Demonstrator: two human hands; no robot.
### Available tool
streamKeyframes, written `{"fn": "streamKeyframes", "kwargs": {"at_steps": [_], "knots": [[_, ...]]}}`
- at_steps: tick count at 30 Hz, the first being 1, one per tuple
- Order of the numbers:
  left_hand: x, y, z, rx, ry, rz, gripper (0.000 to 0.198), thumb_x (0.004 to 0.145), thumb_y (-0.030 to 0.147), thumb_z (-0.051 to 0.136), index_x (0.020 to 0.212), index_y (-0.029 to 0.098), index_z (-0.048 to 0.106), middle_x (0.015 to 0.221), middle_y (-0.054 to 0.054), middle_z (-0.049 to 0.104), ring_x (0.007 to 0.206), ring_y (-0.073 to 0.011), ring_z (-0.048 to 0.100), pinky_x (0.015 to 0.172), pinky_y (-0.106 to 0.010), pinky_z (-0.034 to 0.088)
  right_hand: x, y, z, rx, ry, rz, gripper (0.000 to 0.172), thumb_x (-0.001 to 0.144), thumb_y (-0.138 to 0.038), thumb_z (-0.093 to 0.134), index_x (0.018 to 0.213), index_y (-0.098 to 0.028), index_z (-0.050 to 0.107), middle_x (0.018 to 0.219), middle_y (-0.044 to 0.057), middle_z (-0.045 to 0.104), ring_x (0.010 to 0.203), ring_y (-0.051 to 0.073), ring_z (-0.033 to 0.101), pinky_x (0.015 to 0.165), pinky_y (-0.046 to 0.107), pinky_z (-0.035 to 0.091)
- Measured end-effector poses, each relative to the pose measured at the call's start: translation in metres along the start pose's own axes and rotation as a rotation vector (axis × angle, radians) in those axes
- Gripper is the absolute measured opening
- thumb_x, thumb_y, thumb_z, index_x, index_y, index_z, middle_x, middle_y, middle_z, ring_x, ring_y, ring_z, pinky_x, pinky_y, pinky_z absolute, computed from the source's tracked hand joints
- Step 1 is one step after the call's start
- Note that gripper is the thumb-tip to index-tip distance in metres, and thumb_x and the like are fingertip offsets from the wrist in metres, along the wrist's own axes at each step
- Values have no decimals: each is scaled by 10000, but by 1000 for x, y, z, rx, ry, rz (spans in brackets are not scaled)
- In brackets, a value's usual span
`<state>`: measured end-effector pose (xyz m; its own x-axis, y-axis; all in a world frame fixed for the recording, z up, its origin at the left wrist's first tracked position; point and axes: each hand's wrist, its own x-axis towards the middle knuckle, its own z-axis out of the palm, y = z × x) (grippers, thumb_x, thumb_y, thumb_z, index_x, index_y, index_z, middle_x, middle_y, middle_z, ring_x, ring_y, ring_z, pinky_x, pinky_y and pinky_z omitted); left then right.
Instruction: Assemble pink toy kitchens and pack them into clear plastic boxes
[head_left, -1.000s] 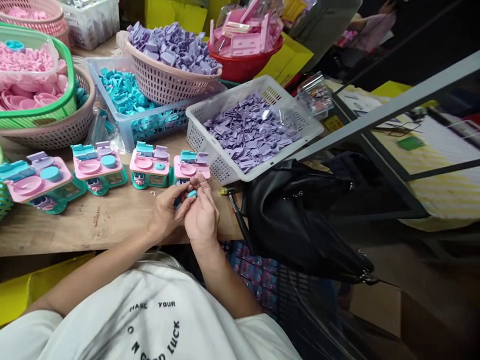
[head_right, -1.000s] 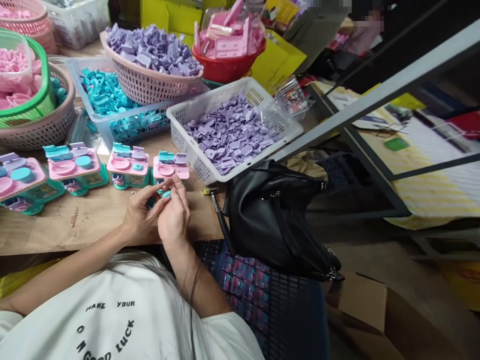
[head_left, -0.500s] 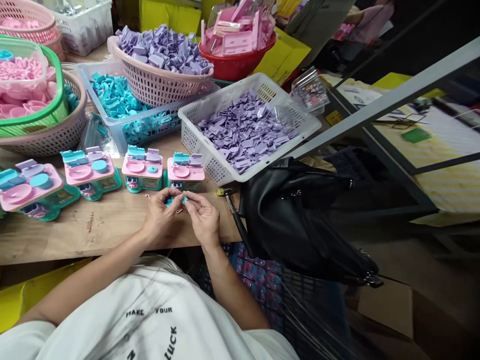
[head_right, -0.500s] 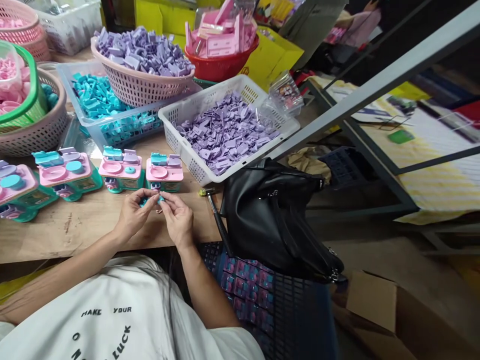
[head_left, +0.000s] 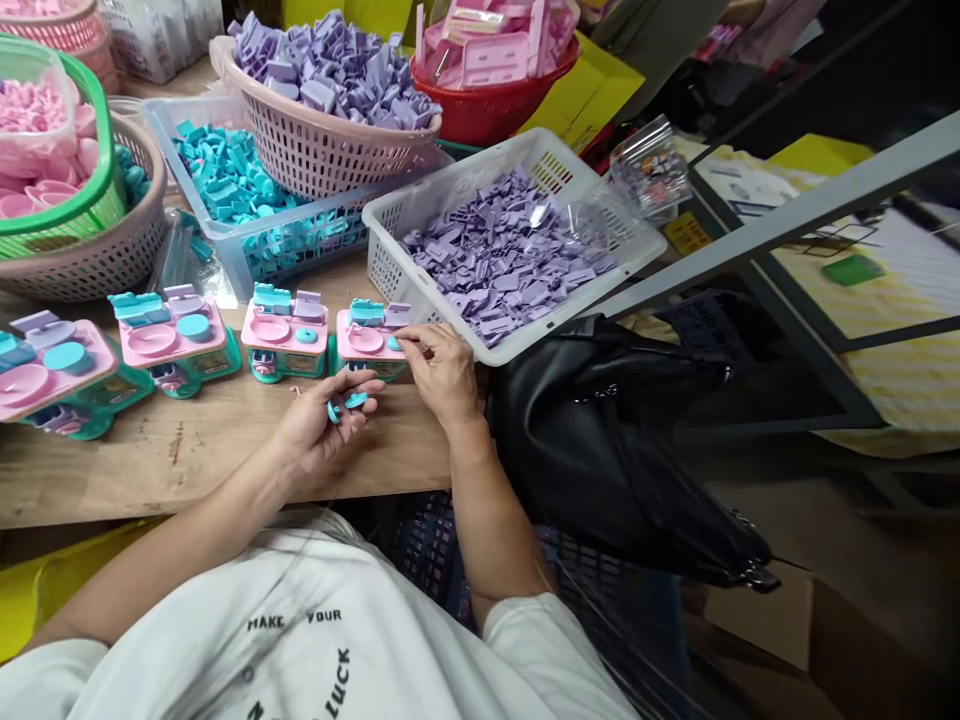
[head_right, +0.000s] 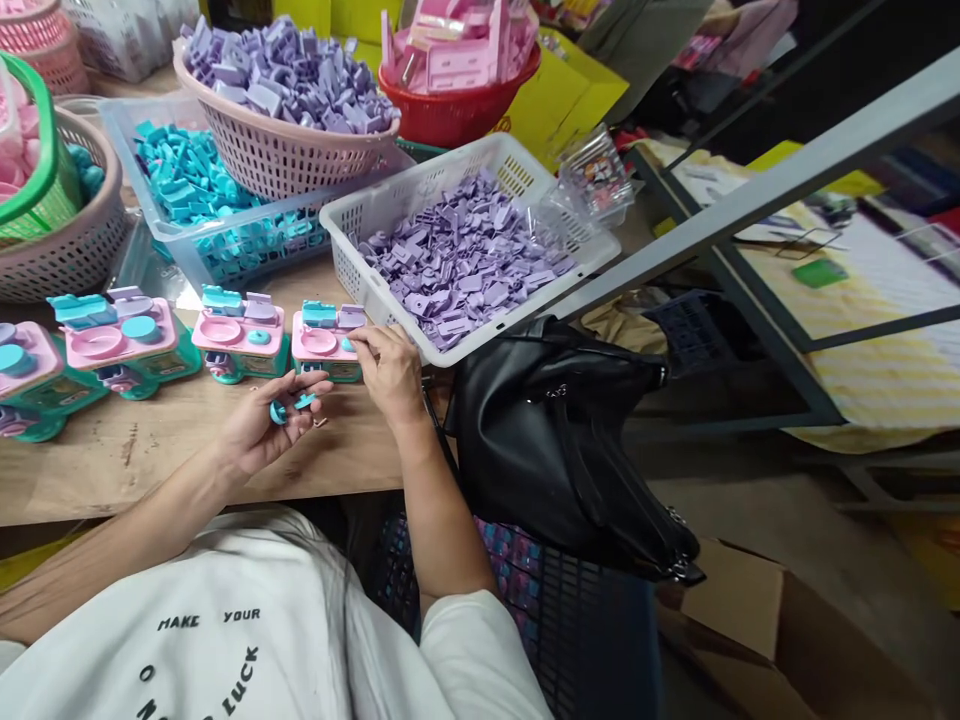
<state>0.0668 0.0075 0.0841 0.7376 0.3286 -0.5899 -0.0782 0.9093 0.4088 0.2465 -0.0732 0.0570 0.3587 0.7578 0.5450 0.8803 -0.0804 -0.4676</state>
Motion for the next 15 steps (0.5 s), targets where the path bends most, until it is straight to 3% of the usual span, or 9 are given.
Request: {"fn": "streamKeyframes", "kwargs": {"at_steps": [4,9,12,15], "knots": [[0,2,-3,-90,-16,-60,332,1031,217,392,1065,30,665,978,-159,737,755,-173,729,564,-196,574,-2,-1,0,-42,-44,2,191,989,-260,571,943,-214,750,952,54,764,896,221,626,851,341,488],[-1,-1,-7,-162,-98,-68,466,1054,370,336,1216,28,608,1172,-220,704,975,-288,743,766,-352,633,-4,1,6,-89,-4,30,229,1003,-300,549,941,-221,755,944,55,766,896,236,623,851,369,482],[-5,-2,-11,-174,-124,-53,512,1051,435,334,1196,31,614,1203,-231,690,991,-292,739,787,-361,632,-13,-8,3,-60,79,-28,235,1006,-331,544,1046,-215,744,1052,85,748,987,242,629,918,393,495],[-10,-5,-13,-187,-111,-59,527,1055,449,329,1104,28,642,1084,-206,720,875,-240,748,743,-316,628,-32,-29,-7,-13,100,-154,309,942,-392,652,1195,-223,703,1219,114,697,1140,263,604,1003,432,486]]}}
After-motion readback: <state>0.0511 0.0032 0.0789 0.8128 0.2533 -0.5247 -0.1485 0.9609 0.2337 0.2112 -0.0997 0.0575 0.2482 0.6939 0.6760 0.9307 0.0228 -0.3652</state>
